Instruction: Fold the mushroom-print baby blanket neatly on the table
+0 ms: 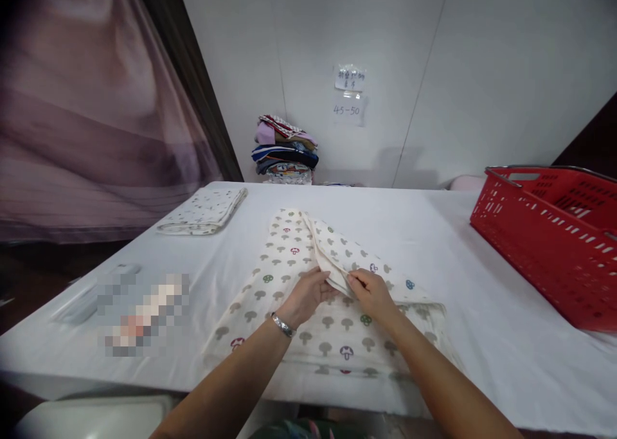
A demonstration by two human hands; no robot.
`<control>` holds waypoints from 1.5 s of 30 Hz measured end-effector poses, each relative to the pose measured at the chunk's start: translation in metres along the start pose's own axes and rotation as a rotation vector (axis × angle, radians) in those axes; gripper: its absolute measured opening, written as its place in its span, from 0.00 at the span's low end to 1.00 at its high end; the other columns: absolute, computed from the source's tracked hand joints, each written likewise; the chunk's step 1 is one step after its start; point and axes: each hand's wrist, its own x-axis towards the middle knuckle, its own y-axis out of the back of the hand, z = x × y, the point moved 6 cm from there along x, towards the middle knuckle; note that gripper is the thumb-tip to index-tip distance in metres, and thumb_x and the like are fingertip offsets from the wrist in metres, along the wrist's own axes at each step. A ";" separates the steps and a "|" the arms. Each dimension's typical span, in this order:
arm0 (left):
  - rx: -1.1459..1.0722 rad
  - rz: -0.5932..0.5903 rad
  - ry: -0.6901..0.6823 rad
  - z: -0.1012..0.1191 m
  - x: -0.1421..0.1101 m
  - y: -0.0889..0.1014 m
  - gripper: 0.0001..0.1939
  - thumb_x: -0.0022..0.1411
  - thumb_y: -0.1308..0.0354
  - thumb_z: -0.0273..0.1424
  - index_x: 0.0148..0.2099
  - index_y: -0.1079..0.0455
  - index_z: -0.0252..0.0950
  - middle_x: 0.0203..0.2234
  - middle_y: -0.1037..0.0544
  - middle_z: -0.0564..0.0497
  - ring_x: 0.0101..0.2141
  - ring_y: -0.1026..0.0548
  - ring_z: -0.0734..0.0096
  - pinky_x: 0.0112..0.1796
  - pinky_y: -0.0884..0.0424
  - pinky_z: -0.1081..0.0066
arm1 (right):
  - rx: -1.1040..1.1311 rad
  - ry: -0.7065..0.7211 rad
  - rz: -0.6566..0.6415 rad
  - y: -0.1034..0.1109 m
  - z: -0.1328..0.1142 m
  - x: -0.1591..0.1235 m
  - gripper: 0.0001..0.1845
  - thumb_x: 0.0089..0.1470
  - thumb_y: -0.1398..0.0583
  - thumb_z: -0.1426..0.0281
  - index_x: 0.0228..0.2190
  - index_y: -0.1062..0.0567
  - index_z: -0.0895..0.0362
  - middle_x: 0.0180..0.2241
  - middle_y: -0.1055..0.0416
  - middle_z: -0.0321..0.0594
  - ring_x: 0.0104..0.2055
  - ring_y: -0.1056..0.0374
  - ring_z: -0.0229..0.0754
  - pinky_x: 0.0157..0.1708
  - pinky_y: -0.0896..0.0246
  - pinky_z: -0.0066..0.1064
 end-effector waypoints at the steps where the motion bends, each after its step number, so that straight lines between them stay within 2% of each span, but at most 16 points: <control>1: 0.000 -0.002 0.005 -0.002 0.000 0.000 0.14 0.51 0.40 0.28 0.42 0.32 0.32 0.34 0.22 0.42 0.31 0.24 0.65 0.37 0.28 0.65 | 0.010 -0.010 -0.011 -0.002 0.001 0.001 0.17 0.58 0.52 0.62 0.26 0.29 0.54 0.23 0.34 0.36 0.27 0.38 0.39 0.28 0.43 0.29; 4: 0.009 0.003 0.017 -0.007 0.000 0.001 0.15 0.48 0.39 0.26 0.42 0.31 0.32 0.34 0.23 0.43 0.32 0.24 0.66 0.38 0.29 0.66 | 0.001 -0.004 -0.030 -0.006 0.003 0.002 0.14 0.57 0.50 0.63 0.28 0.28 0.54 0.25 0.33 0.36 0.29 0.36 0.39 0.30 0.42 0.30; 10: 0.019 0.041 0.006 -0.011 0.002 0.006 0.16 0.48 0.40 0.25 0.41 0.31 0.31 0.33 0.23 0.43 0.31 0.24 0.66 0.37 0.28 0.66 | -0.034 0.033 0.038 -0.006 -0.001 0.001 0.14 0.58 0.51 0.65 0.26 0.31 0.54 0.26 0.35 0.36 0.29 0.37 0.39 0.30 0.42 0.30; 13: 0.021 0.034 -0.005 -0.013 0.003 0.007 0.16 0.49 0.40 0.27 0.42 0.32 0.31 0.34 0.23 0.43 0.31 0.24 0.67 0.35 0.28 0.67 | -0.088 0.072 0.037 -0.006 -0.006 -0.001 0.12 0.59 0.51 0.67 0.35 0.29 0.54 0.31 0.32 0.39 0.33 0.36 0.40 0.33 0.40 0.31; 15: 0.023 0.022 -0.020 -0.013 0.003 0.007 0.16 0.49 0.40 0.28 0.43 0.32 0.32 0.34 0.23 0.43 0.31 0.24 0.67 0.35 0.28 0.68 | -0.155 0.119 0.010 -0.008 -0.011 -0.002 0.14 0.58 0.51 0.68 0.42 0.30 0.53 0.36 0.32 0.42 0.37 0.35 0.42 0.36 0.39 0.32; 17: 0.030 0.022 -0.039 -0.014 0.003 0.006 0.16 0.49 0.39 0.29 0.42 0.31 0.33 0.35 0.23 0.44 0.32 0.24 0.67 0.35 0.28 0.68 | -0.220 0.162 -0.007 -0.010 -0.015 -0.003 0.15 0.57 0.50 0.69 0.45 0.30 0.53 0.39 0.32 0.43 0.40 0.35 0.42 0.37 0.38 0.33; 23: 0.105 0.105 -0.084 -0.013 0.005 0.007 0.17 0.47 0.37 0.33 0.41 0.31 0.33 0.33 0.23 0.45 0.30 0.25 0.69 0.31 0.28 0.71 | -0.287 0.172 0.006 -0.015 -0.021 -0.001 0.12 0.56 0.47 0.67 0.40 0.27 0.53 0.37 0.32 0.43 0.40 0.36 0.42 0.37 0.39 0.32; 28: 0.130 0.145 -0.071 -0.014 0.007 0.009 0.16 0.47 0.37 0.31 0.40 0.30 0.32 0.30 0.24 0.47 0.27 0.27 0.71 0.29 0.29 0.72 | -0.093 0.096 0.041 -0.017 -0.014 0.003 0.13 0.59 0.50 0.67 0.34 0.27 0.53 0.33 0.33 0.40 0.34 0.36 0.39 0.33 0.40 0.30; 30: 0.126 0.156 -0.066 -0.015 0.006 0.011 0.16 0.47 0.37 0.30 0.40 0.31 0.32 0.29 0.24 0.47 0.26 0.28 0.72 0.28 0.29 0.72 | -0.011 0.066 0.094 -0.014 -0.010 0.004 0.13 0.59 0.50 0.66 0.30 0.28 0.54 0.30 0.34 0.39 0.32 0.36 0.39 0.32 0.41 0.30; 32: 0.123 0.164 -0.058 -0.015 0.005 0.012 0.16 0.47 0.38 0.30 0.40 0.31 0.32 0.29 0.24 0.47 0.27 0.27 0.71 0.29 0.29 0.72 | 0.034 0.026 0.212 -0.007 -0.004 0.003 0.13 0.59 0.51 0.65 0.27 0.30 0.55 0.28 0.35 0.38 0.32 0.37 0.40 0.32 0.41 0.30; 34: 0.114 0.163 -0.051 -0.015 0.003 0.013 0.16 0.47 0.38 0.30 0.41 0.31 0.32 0.29 0.24 0.46 0.27 0.27 0.70 0.30 0.29 0.71 | 0.014 0.013 0.321 -0.001 -0.002 -0.001 0.13 0.60 0.51 0.66 0.29 0.31 0.54 0.29 0.34 0.40 0.33 0.37 0.40 0.33 0.41 0.31; 35: 0.108 0.157 -0.051 -0.014 0.002 0.013 0.16 0.48 0.38 0.30 0.41 0.31 0.32 0.30 0.23 0.46 0.28 0.26 0.70 0.30 0.29 0.71 | -0.018 0.033 0.332 -0.001 -0.004 -0.002 0.12 0.60 0.51 0.66 0.31 0.30 0.54 0.31 0.34 0.40 0.34 0.37 0.41 0.34 0.40 0.32; 40: 0.097 0.143 -0.097 -0.010 -0.002 0.010 0.17 0.47 0.38 0.30 0.41 0.31 0.31 0.33 0.23 0.44 0.30 0.26 0.67 0.30 0.28 0.70 | -0.172 0.201 0.168 -0.016 -0.016 -0.008 0.12 0.60 0.51 0.68 0.37 0.29 0.54 0.35 0.33 0.43 0.38 0.36 0.43 0.38 0.39 0.34; 45: 0.121 0.151 -0.107 -0.010 -0.001 0.009 0.16 0.46 0.38 0.28 0.40 0.31 0.30 0.31 0.23 0.45 0.29 0.26 0.69 0.29 0.29 0.71 | -0.244 0.283 0.200 -0.019 -0.014 -0.012 0.13 0.60 0.50 0.69 0.41 0.28 0.56 0.36 0.33 0.44 0.38 0.36 0.42 0.38 0.38 0.34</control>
